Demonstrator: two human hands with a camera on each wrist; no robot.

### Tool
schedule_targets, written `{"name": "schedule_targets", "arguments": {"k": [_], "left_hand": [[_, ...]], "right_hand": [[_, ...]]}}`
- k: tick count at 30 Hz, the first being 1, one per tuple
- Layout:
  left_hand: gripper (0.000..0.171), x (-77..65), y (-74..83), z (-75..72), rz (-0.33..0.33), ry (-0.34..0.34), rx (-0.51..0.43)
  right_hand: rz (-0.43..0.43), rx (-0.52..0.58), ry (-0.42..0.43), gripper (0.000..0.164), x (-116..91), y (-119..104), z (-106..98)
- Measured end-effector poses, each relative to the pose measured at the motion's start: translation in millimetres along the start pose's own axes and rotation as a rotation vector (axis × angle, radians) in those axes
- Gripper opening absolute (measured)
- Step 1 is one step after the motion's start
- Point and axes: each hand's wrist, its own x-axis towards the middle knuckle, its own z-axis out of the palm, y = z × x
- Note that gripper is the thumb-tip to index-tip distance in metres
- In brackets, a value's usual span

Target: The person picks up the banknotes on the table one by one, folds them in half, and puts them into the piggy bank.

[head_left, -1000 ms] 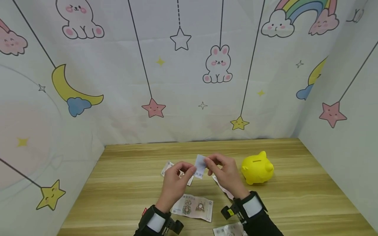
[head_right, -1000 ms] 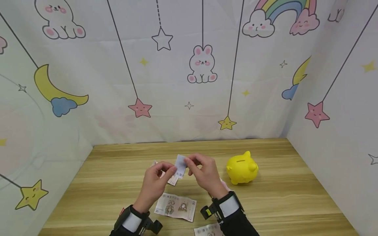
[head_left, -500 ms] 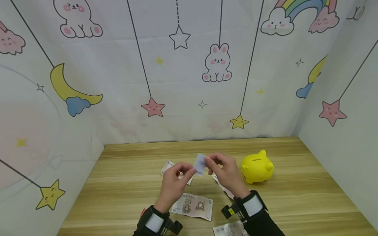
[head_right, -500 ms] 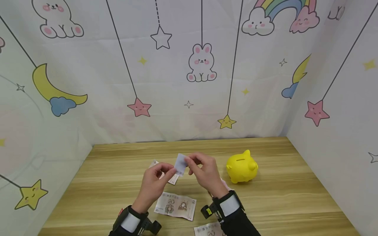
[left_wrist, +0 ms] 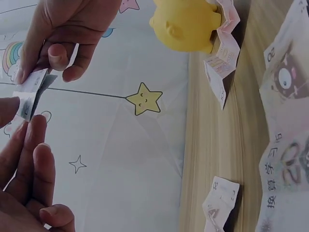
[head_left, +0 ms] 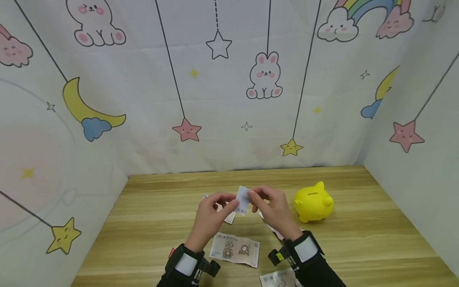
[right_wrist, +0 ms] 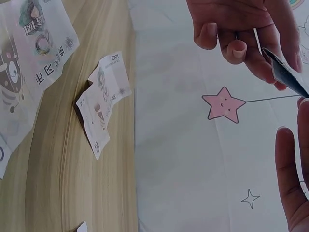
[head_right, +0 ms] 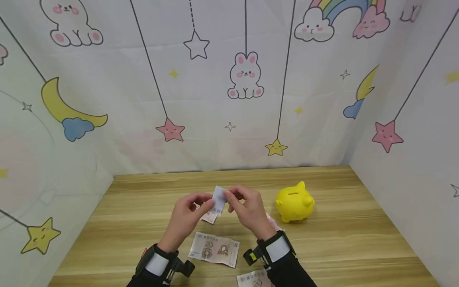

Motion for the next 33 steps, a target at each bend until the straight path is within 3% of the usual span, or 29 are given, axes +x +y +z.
{"name": "schedule_targets", "arguments": {"k": [8, 16, 24, 27, 30, 33], "left_hand": [[0.005, -1.6, 0.0, 6.2, 0.061, 0.049, -0.008], [0.004, -3.1, -2.1, 10.6, 0.2, 0.137, 0.11], [0.004, -1.4, -1.5, 9.1, 0.096, 0.12, 0.014], [0.006, -1.8, -0.3, 9.8, 0.099, 0.126, 0.013], [0.008, -2.1, 0.7, 12.1, 0.162, 0.167, 0.057], [0.006, -1.5, 0.1, 15.6, 0.287, 0.238, 0.172]], "right_hand": [[-0.012, 0.008, -0.009, 0.007, 0, 0, 2], [-0.024, -0.013, 0.015, 0.005, -1, 2, 5], [-0.016, -0.016, 0.012, 0.006, -2, 4, 7], [-0.027, -0.027, 0.012, 0.006, -3, 6, 9], [-0.039, -0.04, 0.02, 0.005, -2, 7, 10], [-0.043, -0.049, 0.031, 0.005, -2, 7, 11]]}}
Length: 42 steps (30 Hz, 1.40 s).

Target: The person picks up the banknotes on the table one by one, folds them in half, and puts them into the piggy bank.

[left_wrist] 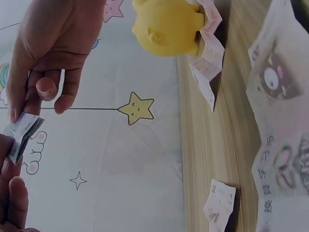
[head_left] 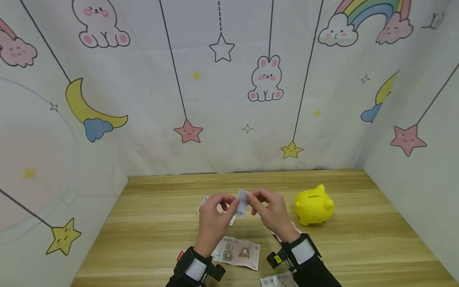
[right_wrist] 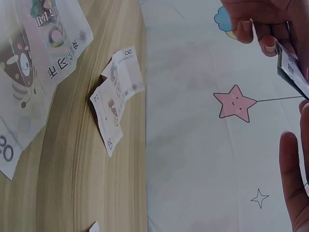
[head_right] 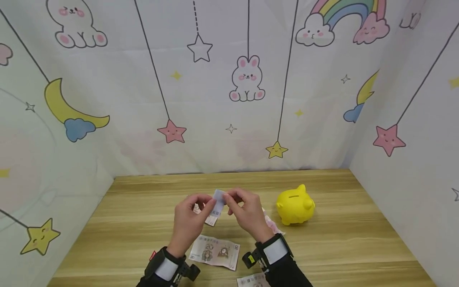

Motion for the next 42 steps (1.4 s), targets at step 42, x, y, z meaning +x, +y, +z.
{"name": "schedule_targets", "arguments": {"k": [42], "left_hand": [[0.029, 5.8, 10.0, 3.8, 0.77, 0.157, 0.734]], "right_hand": [[-0.055, -0.065, 0.018, 0.011, -2, -10, -3]]}}
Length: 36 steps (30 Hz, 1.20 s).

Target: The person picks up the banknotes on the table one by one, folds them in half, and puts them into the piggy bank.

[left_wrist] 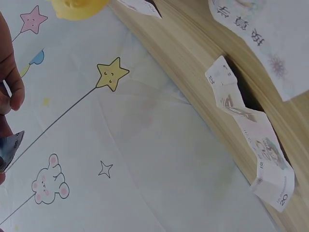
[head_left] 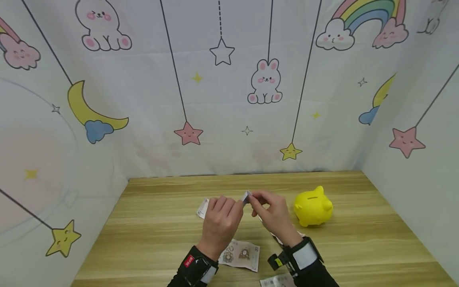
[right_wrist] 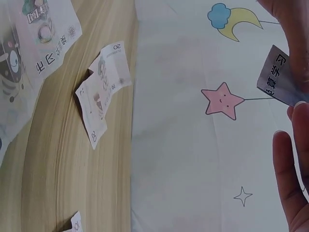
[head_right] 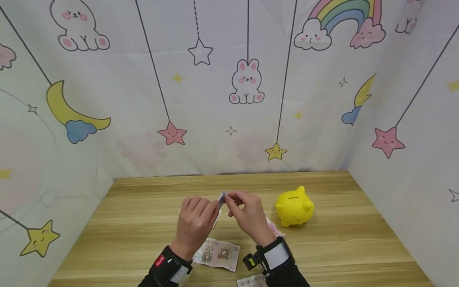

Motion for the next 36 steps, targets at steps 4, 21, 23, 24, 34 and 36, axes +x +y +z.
{"name": "schedule_targets", "arguments": {"k": [4, 21, 23, 24, 34, 36], "left_hand": [[0.027, 1.3, 1.2, -1.2, 0.032, 0.005, 0.008], [0.031, -1.7, -0.3, 1.0, 0.142, -0.013, 0.094], [0.032, -1.9, -0.2, 1.0, 0.151, -0.014, 0.099], [0.032, -1.8, -0.3, 0.8, 0.158, -0.015, 0.104], [0.028, -1.2, -0.4, -3.0, 0.261, -0.045, 0.153], [0.029, -1.3, -0.5, -3.2, 0.272, -0.05, 0.159]], "right_hand": [[0.017, 0.018, 0.017, 0.009, -0.7, -0.5, 0.8], [-0.043, -0.041, -0.026, 0.012, -0.1, -6.9, -2.9], [-0.047, -0.041, -0.031, 0.012, 0.3, -7.7, -3.0], [-0.046, -0.039, -0.032, 0.012, 0.5, -7.9, -2.8], [-0.013, -0.06, 0.0, 0.008, 1.5, -9.3, 0.0], [-0.02, -0.062, 0.007, 0.008, 1.4, -8.3, 0.4]]}}
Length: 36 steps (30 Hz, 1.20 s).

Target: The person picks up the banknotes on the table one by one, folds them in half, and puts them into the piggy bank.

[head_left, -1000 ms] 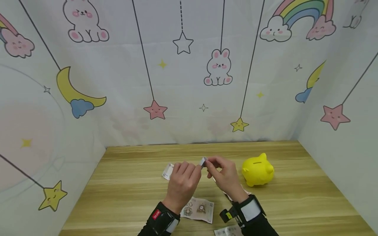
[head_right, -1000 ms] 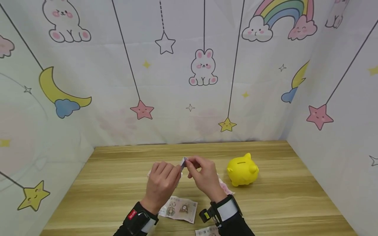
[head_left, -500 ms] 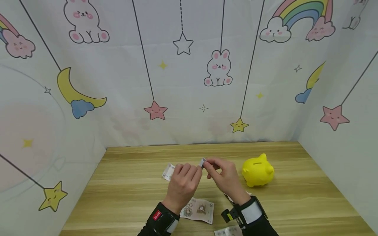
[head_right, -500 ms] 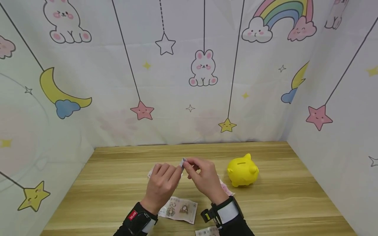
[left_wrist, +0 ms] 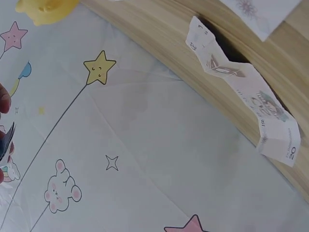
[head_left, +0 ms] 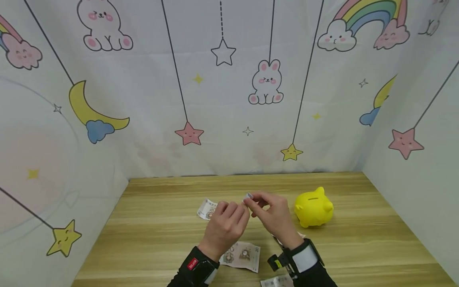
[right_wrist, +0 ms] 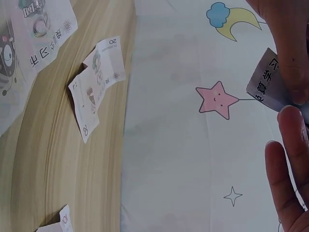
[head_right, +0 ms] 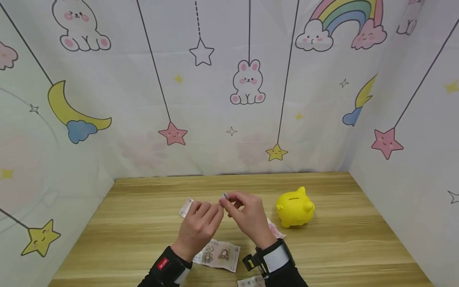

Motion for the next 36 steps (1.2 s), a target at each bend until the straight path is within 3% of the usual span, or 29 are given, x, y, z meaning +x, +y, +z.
{"name": "schedule_targets", "arguments": {"k": [7, 12, 16, 21, 27, 31, 36], "left_hand": [[0.031, -1.0, 0.2, 1.0, 0.01, -0.003, 0.005], [0.029, -1.9, 1.3, 1.2, -0.058, 0.029, -0.046], [0.028, -3.2, 3.9, 1.9, -0.251, 0.043, -0.221], [0.024, -9.6, 6.8, 2.3, -0.576, 0.036, -0.566], [0.006, -13.8, 4.9, 0.4, -0.878, -0.084, -1.012], [0.009, -12.8, 1.8, -2.7, -1.014, -0.202, -1.164], [0.013, -12.0, -1.5, -3.4, -1.081, -0.307, -1.248]], "right_hand": [[-0.02, 0.006, 0.006, 0.007, -1, 5, 1], [0.016, 0.035, -0.004, 0.007, -2, 5, 0], [0.021, 0.053, -0.011, 0.008, -2, 5, -2], [0.012, 0.056, -0.006, 0.009, -3, 7, -4], [0.018, 0.069, 0.014, 0.01, -2, 5, -5], [0.017, 0.078, 0.027, 0.01, -2, 3, -5], [0.014, 0.106, 0.033, 0.01, -2, 2, -5]]}}
